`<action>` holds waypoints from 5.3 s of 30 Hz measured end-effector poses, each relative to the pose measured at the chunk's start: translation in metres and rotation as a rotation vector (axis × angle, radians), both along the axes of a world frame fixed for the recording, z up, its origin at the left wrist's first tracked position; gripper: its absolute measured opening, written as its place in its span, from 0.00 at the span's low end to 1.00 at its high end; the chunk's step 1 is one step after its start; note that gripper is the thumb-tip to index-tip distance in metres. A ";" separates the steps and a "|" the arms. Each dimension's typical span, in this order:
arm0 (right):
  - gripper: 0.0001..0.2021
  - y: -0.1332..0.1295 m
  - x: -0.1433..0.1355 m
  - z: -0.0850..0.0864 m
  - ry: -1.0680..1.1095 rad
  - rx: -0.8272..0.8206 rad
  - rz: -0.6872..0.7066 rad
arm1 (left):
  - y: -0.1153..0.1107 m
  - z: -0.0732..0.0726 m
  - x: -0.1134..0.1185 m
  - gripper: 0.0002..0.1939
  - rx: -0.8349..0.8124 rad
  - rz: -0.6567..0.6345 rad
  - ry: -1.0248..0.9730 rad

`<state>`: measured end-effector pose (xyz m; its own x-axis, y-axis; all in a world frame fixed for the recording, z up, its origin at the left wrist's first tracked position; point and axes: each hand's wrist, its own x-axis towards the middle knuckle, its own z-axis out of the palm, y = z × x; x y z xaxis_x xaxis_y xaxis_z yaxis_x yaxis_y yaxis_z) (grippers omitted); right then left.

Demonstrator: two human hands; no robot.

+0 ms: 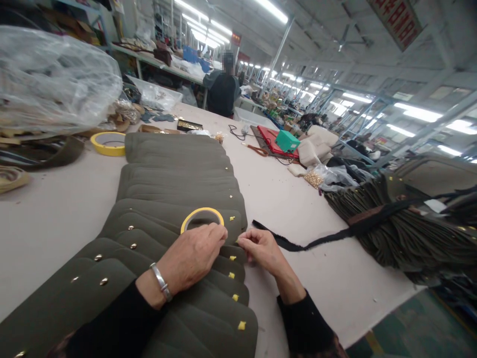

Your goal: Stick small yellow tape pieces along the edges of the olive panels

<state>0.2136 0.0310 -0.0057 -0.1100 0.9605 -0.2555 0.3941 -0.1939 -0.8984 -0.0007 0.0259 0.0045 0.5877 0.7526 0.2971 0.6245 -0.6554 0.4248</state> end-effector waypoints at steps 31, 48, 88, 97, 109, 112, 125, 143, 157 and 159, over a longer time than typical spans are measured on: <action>0.14 -0.011 -0.012 0.001 -0.485 0.394 0.091 | -0.004 -0.005 -0.005 0.10 -0.228 0.009 0.110; 0.07 -0.003 -0.020 0.008 -0.614 0.351 0.301 | -0.004 0.004 -0.012 0.10 -0.177 -0.012 0.041; 0.08 0.017 -0.025 0.010 0.208 0.199 -0.250 | 0.012 -0.001 0.022 0.11 0.300 0.039 -0.188; 0.13 0.030 0.006 -0.009 -0.151 0.247 -0.032 | 0.027 -0.004 0.015 0.09 -0.022 0.169 0.265; 0.10 0.023 -0.001 -0.006 -0.343 0.409 0.110 | 0.027 -0.005 0.016 0.10 -0.057 0.179 0.274; 0.08 0.021 -0.004 -0.009 -0.427 0.492 0.129 | 0.027 -0.006 0.015 0.09 -0.063 0.170 0.259; 0.08 0.024 -0.015 -0.014 -0.506 0.515 -0.011 | 0.027 -0.006 0.015 0.10 -0.074 0.179 0.272; 0.11 0.019 -0.003 -0.004 -0.736 0.774 0.338 | 0.027 -0.003 0.012 0.12 -0.030 0.166 0.265; 0.07 0.014 -0.007 -0.002 -0.671 0.499 0.214 | 0.026 -0.002 0.004 0.11 -0.011 0.034 0.120; 0.08 0.010 -0.004 0.002 -0.624 0.383 0.250 | 0.026 -0.004 0.003 0.11 -0.006 0.025 0.081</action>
